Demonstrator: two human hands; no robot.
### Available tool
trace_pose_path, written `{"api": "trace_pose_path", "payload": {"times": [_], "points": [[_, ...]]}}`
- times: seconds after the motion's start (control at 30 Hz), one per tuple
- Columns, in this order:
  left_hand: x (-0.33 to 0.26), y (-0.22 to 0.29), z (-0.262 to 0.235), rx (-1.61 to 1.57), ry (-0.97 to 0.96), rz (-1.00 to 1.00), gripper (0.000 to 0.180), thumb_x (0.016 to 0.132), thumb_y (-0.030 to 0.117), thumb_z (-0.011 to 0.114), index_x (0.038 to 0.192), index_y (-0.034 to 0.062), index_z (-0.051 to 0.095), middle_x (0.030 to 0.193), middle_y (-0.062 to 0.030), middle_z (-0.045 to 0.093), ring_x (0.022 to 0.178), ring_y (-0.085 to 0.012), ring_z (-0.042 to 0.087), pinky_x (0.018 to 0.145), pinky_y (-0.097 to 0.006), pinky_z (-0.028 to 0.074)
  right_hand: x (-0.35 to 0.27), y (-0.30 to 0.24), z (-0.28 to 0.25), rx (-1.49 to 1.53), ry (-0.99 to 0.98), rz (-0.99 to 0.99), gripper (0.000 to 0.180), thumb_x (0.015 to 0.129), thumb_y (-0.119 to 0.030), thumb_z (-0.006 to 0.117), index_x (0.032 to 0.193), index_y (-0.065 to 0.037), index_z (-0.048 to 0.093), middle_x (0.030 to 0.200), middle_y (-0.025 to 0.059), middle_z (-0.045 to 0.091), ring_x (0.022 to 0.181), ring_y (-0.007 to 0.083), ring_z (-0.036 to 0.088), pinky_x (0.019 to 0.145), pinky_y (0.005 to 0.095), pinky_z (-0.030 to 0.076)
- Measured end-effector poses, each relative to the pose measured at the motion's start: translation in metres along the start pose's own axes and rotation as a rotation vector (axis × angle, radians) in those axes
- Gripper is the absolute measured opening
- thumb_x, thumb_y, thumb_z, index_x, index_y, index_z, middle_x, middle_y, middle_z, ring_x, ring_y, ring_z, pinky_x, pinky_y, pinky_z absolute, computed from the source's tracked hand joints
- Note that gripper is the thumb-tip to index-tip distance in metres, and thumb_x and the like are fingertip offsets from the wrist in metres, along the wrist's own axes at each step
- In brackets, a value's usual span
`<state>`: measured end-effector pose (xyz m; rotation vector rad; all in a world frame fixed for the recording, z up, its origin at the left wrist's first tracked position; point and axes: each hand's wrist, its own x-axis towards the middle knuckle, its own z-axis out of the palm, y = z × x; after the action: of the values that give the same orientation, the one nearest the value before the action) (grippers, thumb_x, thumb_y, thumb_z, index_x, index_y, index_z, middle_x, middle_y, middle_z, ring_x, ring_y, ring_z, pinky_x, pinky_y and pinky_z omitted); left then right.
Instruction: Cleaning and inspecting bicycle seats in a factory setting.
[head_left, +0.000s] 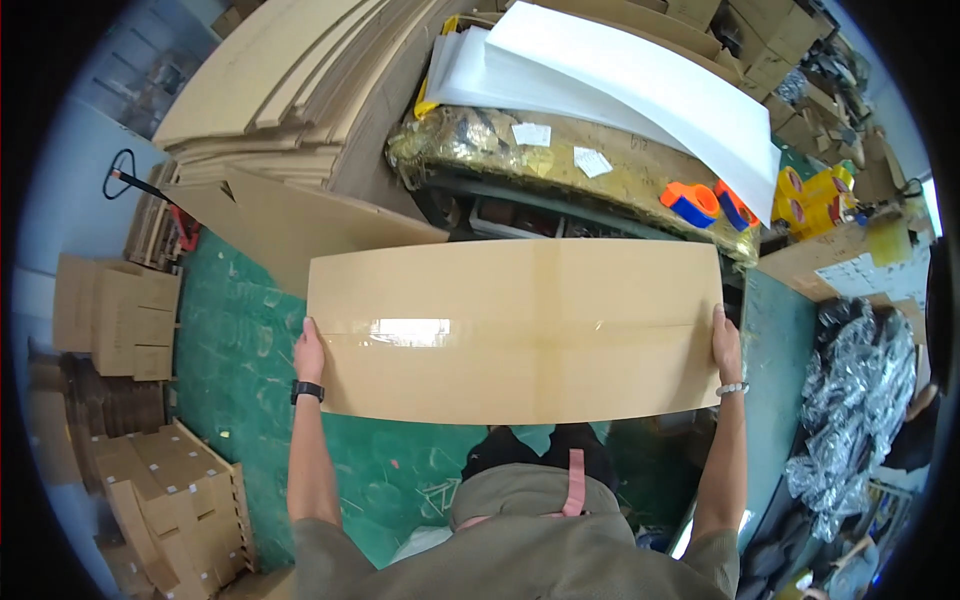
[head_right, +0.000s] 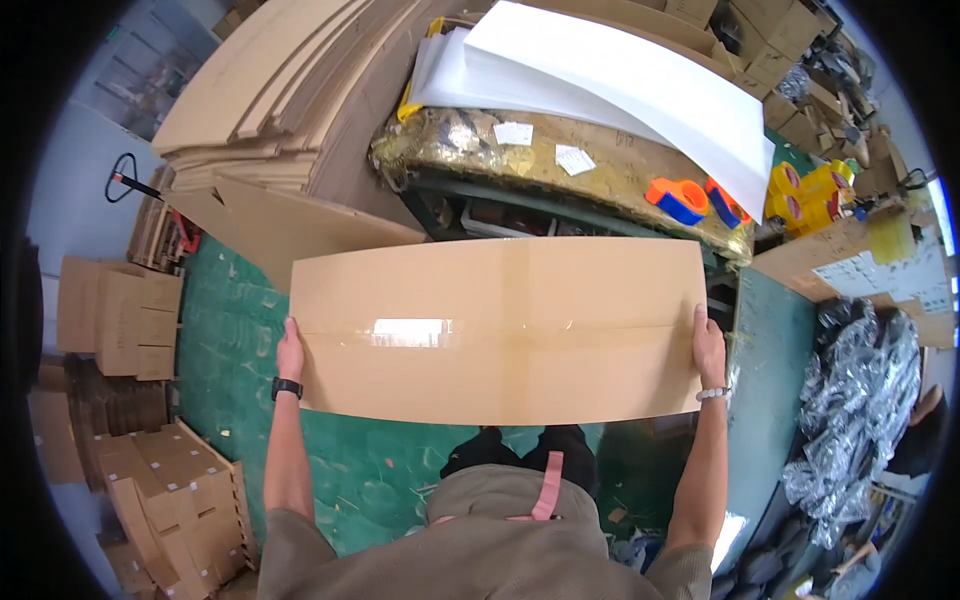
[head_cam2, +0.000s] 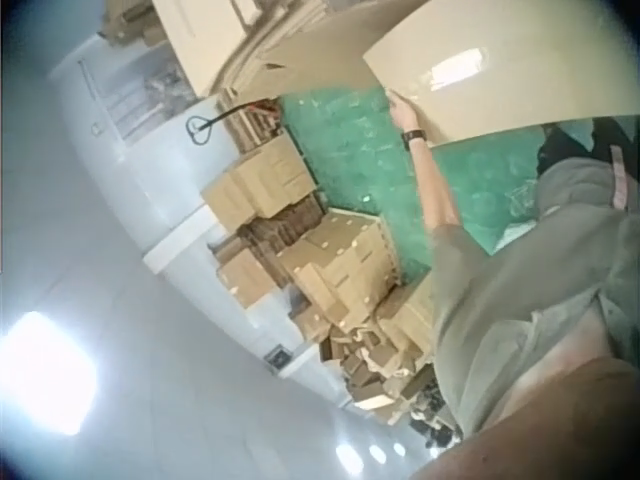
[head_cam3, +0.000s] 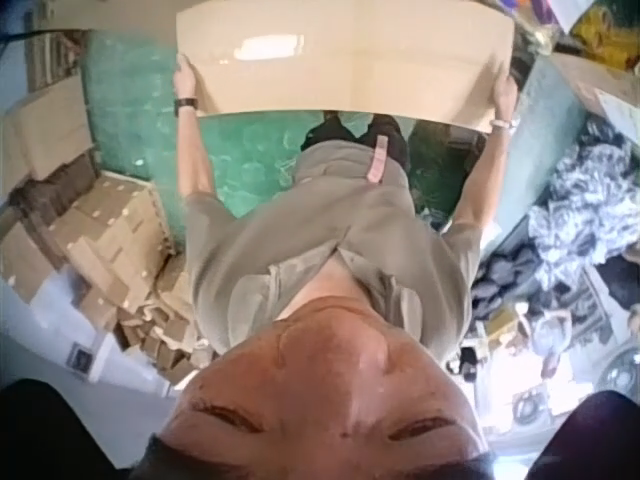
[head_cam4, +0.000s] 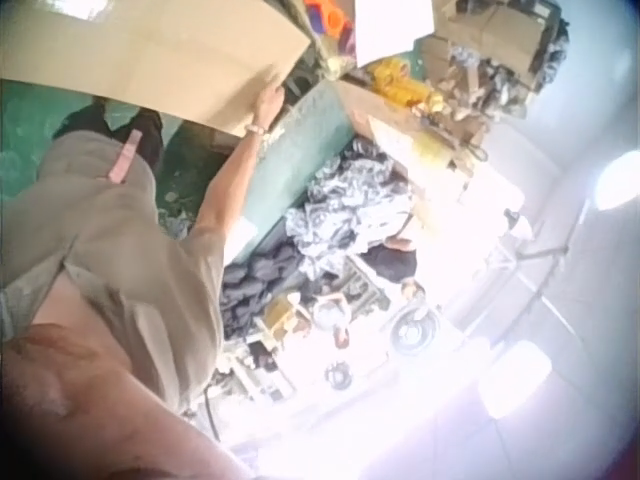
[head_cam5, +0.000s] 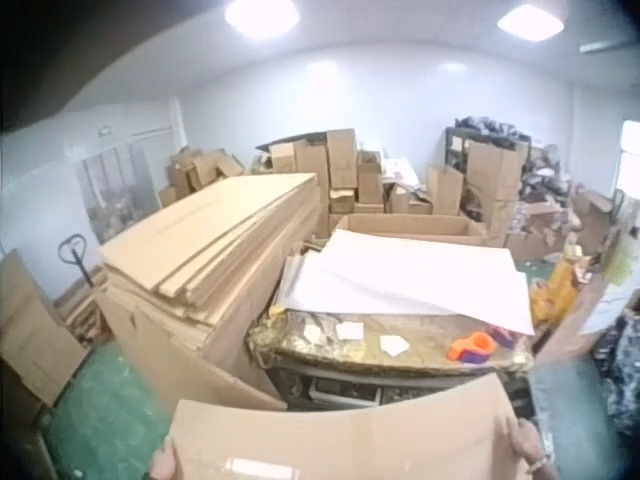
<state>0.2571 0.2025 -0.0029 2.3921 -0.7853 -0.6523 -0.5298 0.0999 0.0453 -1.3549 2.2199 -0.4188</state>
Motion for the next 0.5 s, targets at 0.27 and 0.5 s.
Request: {"api": "trace_pose_path", "payload": {"times": [0.27, 0.5], "points": [[-0.161, -0.064, -0.143, -0.310, 0.286, 0.341, 0.062, 0.107, 0.045, 0.035, 0.135, -0.0077, 0.051, 0.134, -0.0176, 0.059, 0.119, -0.0251, 0.055, 0.104, -0.035, 0.041, -0.151, 0.022, -0.134, 0.503, 0.559, -0.031, 0.069, 0.106, -0.052, 0.031, 0.114, 0.008, 0.064, 0.108, 0.0158, 0.070, 0.100, 0.0232, 0.062, 0.091, 0.0350, 0.046], [-0.206, -0.291, -0.095, -1.055, -0.132, 0.052, 0.067, 0.104, 0.057, 0.034, 0.143, 0.0037, 0.043, 0.145, -0.0126, 0.049, 0.128, -0.0283, 0.048, 0.110, -0.042, 0.036, -0.176, 0.183, -0.033, 1.354, 0.265, 0.079, 0.070, 0.104, -0.058, 0.031, 0.135, 0.001, 0.051, 0.132, 0.0142, 0.060, 0.116, 0.0259, 0.057, 0.104, 0.0370, 0.040]]}}
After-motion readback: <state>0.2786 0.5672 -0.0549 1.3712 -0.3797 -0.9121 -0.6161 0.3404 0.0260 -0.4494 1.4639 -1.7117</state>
